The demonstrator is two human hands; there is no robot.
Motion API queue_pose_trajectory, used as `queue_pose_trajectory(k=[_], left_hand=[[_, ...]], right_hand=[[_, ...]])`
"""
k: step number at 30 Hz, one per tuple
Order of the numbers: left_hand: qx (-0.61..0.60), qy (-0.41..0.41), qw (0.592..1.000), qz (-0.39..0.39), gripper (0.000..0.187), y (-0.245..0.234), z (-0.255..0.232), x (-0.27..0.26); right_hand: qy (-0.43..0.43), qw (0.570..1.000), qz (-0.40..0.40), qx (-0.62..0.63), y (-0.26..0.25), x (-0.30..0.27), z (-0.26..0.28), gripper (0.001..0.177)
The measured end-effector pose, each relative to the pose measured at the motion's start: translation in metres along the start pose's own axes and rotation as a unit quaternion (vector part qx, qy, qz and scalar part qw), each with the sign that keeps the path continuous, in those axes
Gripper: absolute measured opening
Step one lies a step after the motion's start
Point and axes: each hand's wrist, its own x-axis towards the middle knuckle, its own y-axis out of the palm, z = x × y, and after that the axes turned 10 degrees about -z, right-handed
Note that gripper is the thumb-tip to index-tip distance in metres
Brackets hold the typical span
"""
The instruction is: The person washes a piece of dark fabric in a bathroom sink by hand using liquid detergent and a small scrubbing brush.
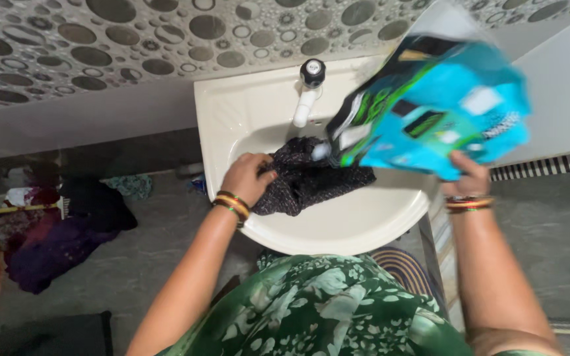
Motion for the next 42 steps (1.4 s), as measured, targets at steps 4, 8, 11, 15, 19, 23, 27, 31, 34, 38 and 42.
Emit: queue_pose_trajectory(k=[4, 8, 11, 15, 19, 23, 27, 31, 34, 38, 42], left_hand=[[0.078, -0.020, 0.996, 0.039, 0.061, 0.042, 0.008, -0.003], [0.197, -0.034, 0.964, 0.175, 0.092, 0.059, -0.007, 0.003], [0.292, -0.002, 0.928, 0.231, 0.099, 0.069, -0.021, -0.003], [0.309, 0.019, 0.922, 0.233, 0.098, 0.082, -0.010, -0.004], [0.227, 0.050, 0.957, 0.171, 0.109, 0.101, 0.032, 0.005], [0.256, 0.106, 0.948, 0.155, 0.100, 0.108, 0.048, 0.000], [0.303, 0.126, 0.920, 0.214, 0.093, 0.105, 0.019, -0.008], [0.256, 0.166, 0.928, 0.215, 0.096, 0.117, -0.004, 0.001], [0.259, 0.187, 0.926, 0.201, 0.103, 0.136, -0.020, 0.026], [0.291, 0.189, 0.905, 0.247, 0.096, 0.160, -0.018, 0.042], [0.316, 0.298, 0.882, 0.183, 0.080, 0.185, 0.002, 0.023]], right_hand=[[-0.101, 0.977, -0.003, -0.189, -0.005, -0.029, 0.061, 0.062], [-0.132, 0.965, 0.062, -0.220, 0.008, -0.051, 0.068, 0.070], [-0.169, 0.950, 0.059, -0.254, 0.014, -0.058, 0.059, 0.078], [-0.186, 0.938, 0.062, -0.285, 0.024, -0.062, 0.038, 0.081], [-0.149, 0.955, 0.078, -0.244, 0.036, -0.073, 0.026, 0.079], [-0.226, 0.921, 0.118, -0.296, 0.044, -0.084, 0.035, 0.097], [-0.291, 0.894, 0.118, -0.320, 0.036, -0.084, 0.055, 0.111], [-0.368, 0.835, 0.090, -0.399, 0.019, -0.078, 0.080, 0.116], [-0.352, 0.868, 0.073, -0.341, 0.021, -0.079, 0.074, 0.116], [-0.342, 0.881, 0.059, -0.322, 0.031, -0.090, 0.063, 0.107], [-0.331, 0.871, 0.042, -0.361, 0.008, -0.106, 0.078, 0.106]])
